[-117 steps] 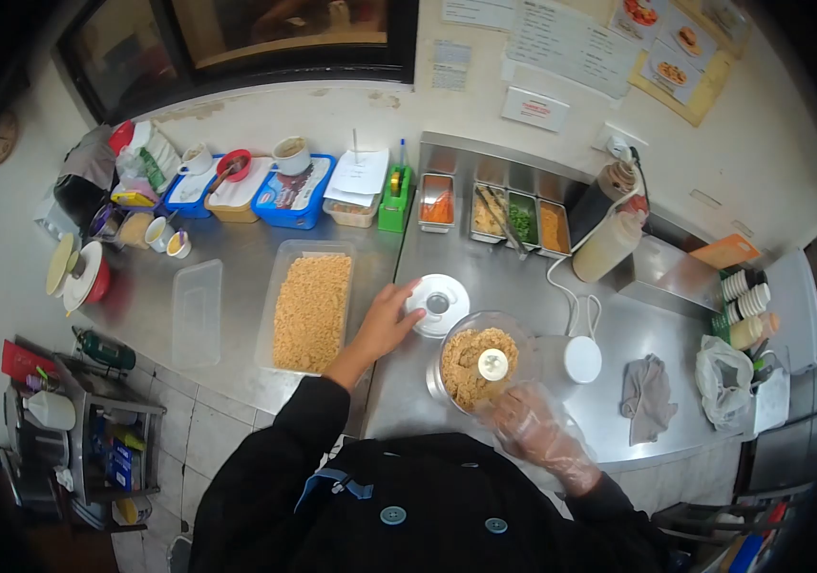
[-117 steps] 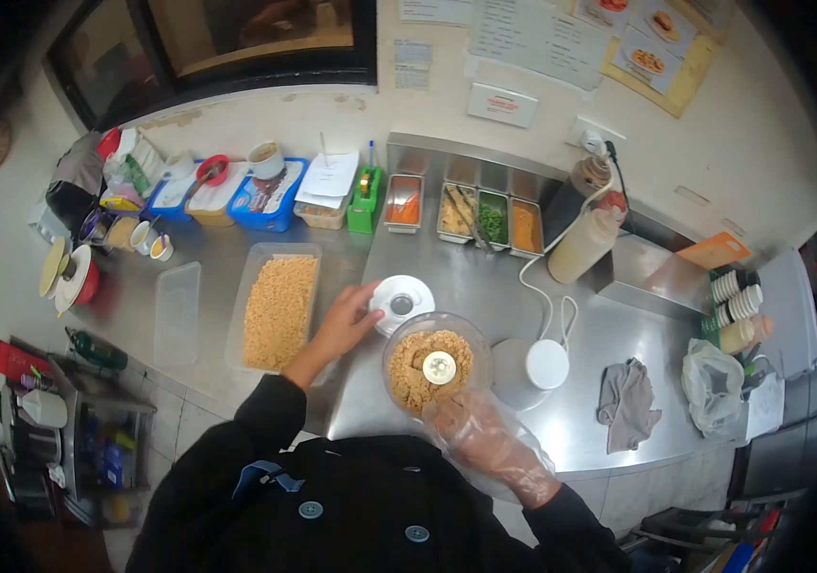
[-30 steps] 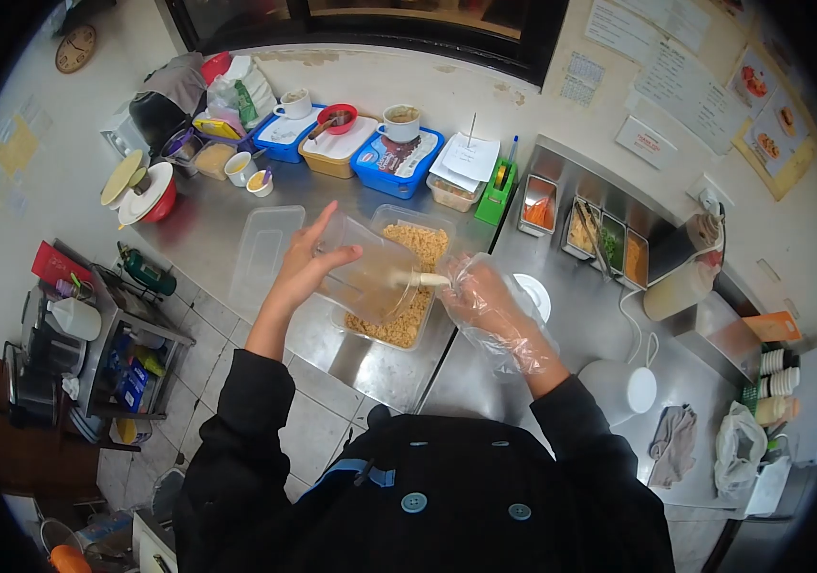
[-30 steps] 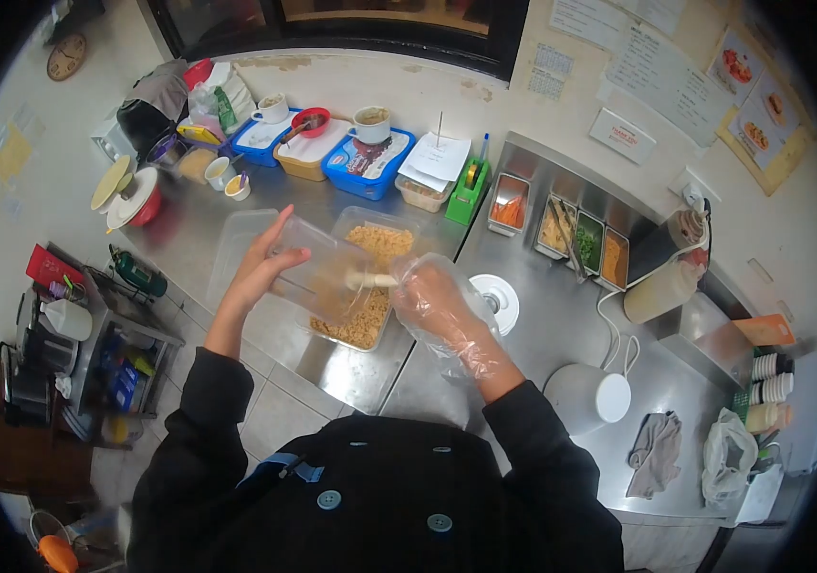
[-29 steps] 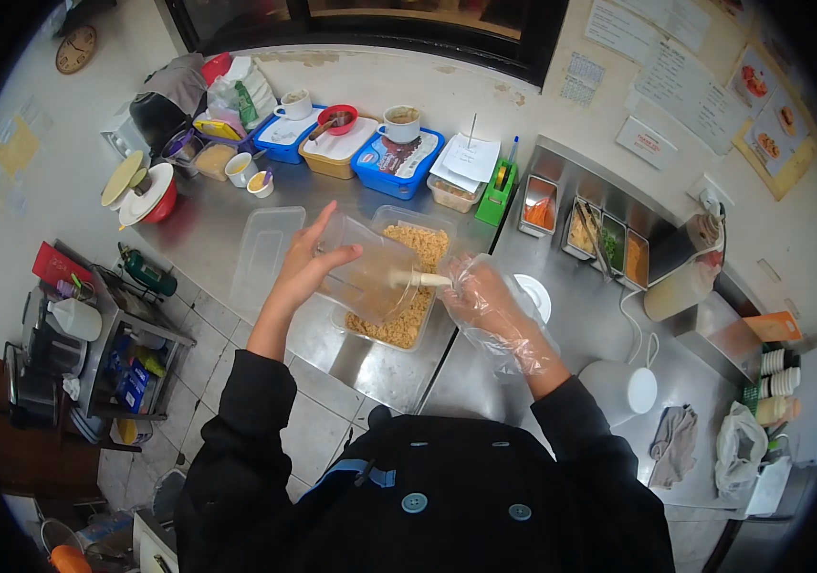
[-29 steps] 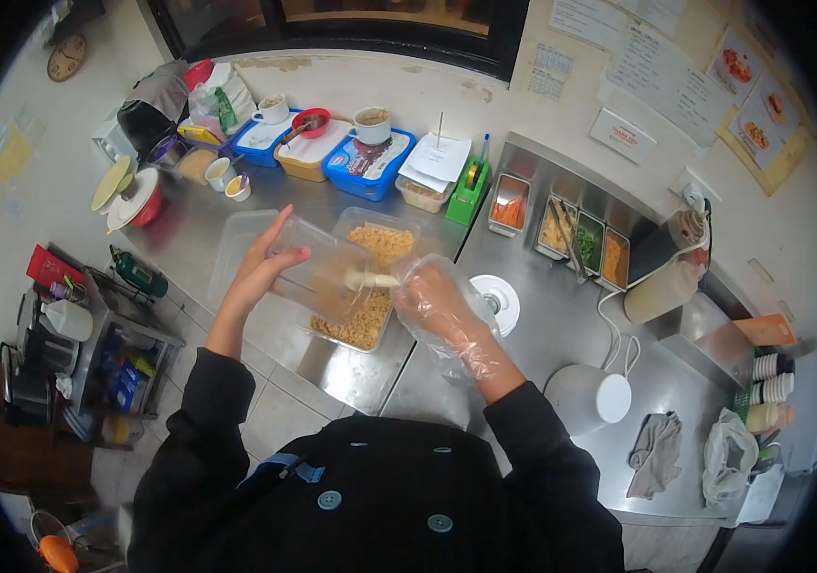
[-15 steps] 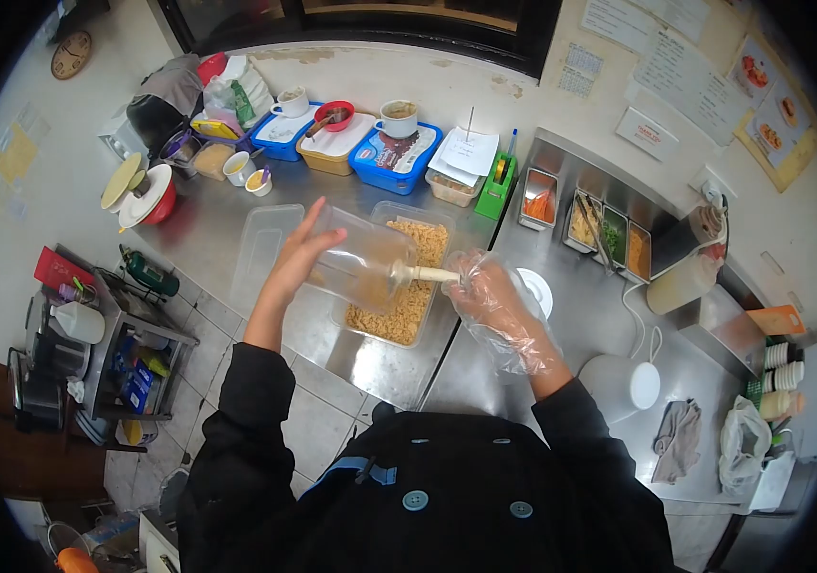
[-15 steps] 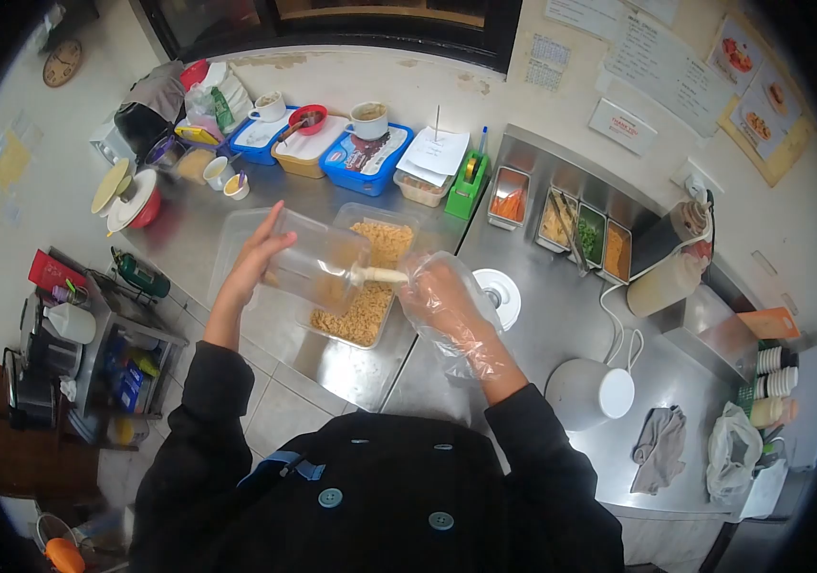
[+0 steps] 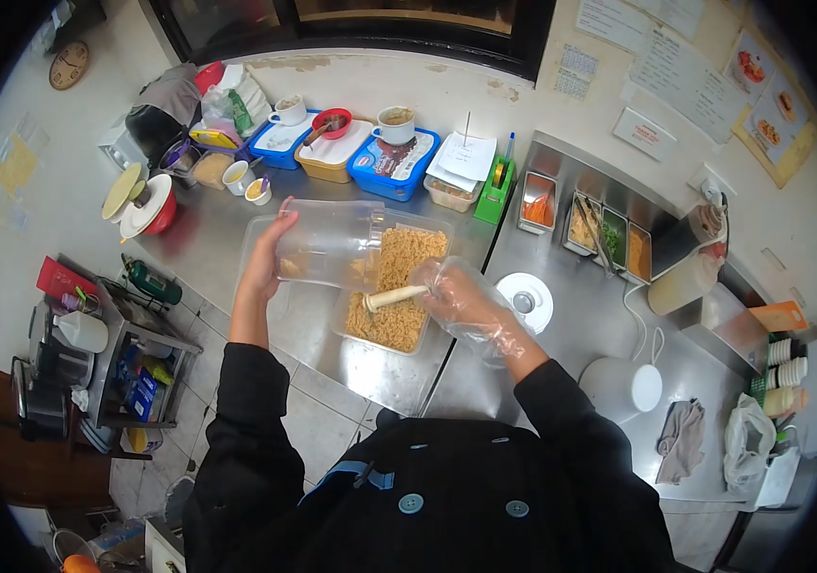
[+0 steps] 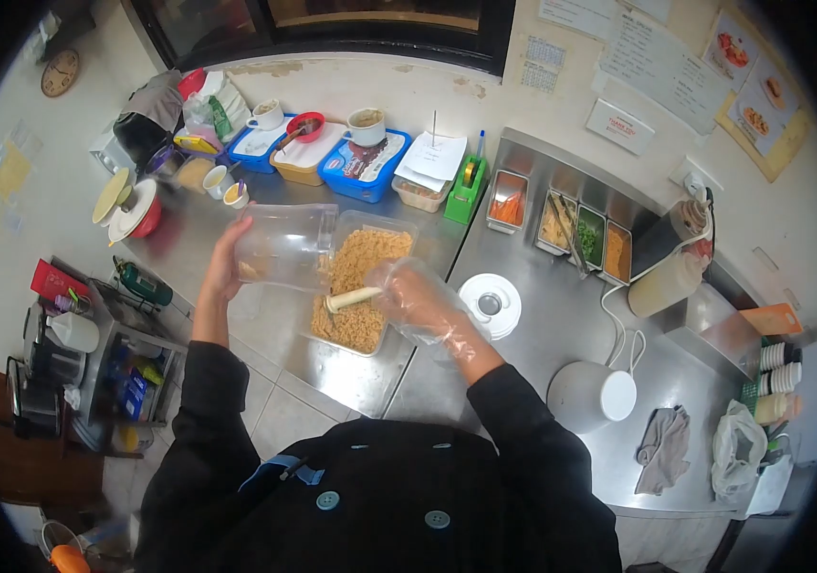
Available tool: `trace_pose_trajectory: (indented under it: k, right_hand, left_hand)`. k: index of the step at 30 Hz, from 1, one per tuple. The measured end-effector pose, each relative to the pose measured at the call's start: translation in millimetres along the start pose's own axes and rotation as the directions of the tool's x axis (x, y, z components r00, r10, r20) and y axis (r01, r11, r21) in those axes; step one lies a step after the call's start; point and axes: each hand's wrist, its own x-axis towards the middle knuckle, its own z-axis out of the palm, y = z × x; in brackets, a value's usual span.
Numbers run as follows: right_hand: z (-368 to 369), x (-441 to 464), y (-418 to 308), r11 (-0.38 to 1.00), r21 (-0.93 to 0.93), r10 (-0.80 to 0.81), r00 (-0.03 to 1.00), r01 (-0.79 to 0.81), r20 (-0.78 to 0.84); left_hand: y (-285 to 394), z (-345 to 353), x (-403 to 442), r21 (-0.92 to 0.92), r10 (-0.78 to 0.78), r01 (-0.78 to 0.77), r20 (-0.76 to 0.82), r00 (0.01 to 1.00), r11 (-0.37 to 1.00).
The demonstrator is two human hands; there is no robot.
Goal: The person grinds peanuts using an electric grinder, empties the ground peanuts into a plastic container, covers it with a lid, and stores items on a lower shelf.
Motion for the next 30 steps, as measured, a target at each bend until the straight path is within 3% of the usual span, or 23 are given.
trace_pose_trajectory:
  k: [5, 7, 14, 16, 19, 20, 22, 24, 25, 28, 30]
  right_hand:
    - [-15.6, 14.8, 28.3, 0.997, 0.073, 0.025, 0.991, -0.015, -0.130]
    - [-20.2, 21.0, 39.0, 0.996, -0.008, 0.086, 0.987, -0.088, -0.133]
    - [-28.8, 8.8, 65.5, 0.995, -0.090, 0.003, 0.962, -0.029, -0.275]
    - [-29.1, -5.7, 56.3, 0.975, 0.112, 0.215, 0.945, -0.193, -0.246]
    - [-29.5, -17.4, 26.1, 0.945, 0.098, 0.327, 0.926, -0.313, -0.188]
    - [-30.6, -15.7, 21.2, 0.944, 0.099, 0.328, 0.926, -0.314, -0.188]
    - [-31.1, -11.4, 11.2, 0.972, -0.123, 0.170, 0.963, -0.198, -0.210]
    - [-42.1, -1.8, -18.2, 0.983, -0.130, 0.095, 0.965, -0.130, -0.246]
    - [-45.4, 0.6, -26.8, 0.988, -0.142, 0.018, 0.960, -0.060, -0.279]
    - [-45.8, 3.0, -28.3, 0.986, -0.095, 0.107, 0.955, -0.138, -0.277]
    - [-43.2, 0.8, -30.9, 0.987, -0.110, 0.080, 0.944, -0.121, -0.320]
  left_hand:
    - [-6.0, -2.2, -5.5, 0.004, -0.011, 0.011, -0.011, 1.000, 1.000]
    - [-10.3, -4.4, -5.0, 0.005, -0.012, 0.012, -0.007, 1.000, 1.000]
    - [-15.1, -4.2, -9.7, -0.003, -0.021, 0.021, -0.008, 1.000, 1.000]
    - [-17.9, -4.0, -7.3, 0.002, -0.033, 0.033, -0.014, 0.999, 0.999]
    - [-23.6, -3.9, 2.4, 0.029, 0.008, -0.008, -0.030, 1.000, 1.000]
    - [-21.3, 1.9, 3.0, 0.139, 0.091, -0.084, -0.038, 0.995, 0.987]
    - [-11.2, 19.2, 0.1, 0.252, 0.172, -0.157, -0.036, 0.984, 0.955]
    - [3.4, 41.1, -6.6, 0.386, 0.274, -0.246, -0.020, 0.961, 0.889]
    - [3.8, 44.1, -3.6, 0.386, 0.274, -0.245, -0.021, 0.961, 0.889]
    - [0.8, 45.9, 2.1, 0.393, 0.299, -0.280, 0.015, 0.954, 0.876]
    - [-1.9, 45.4, 4.1, 0.355, 0.354, -0.327, -0.011, 0.935, 0.876]
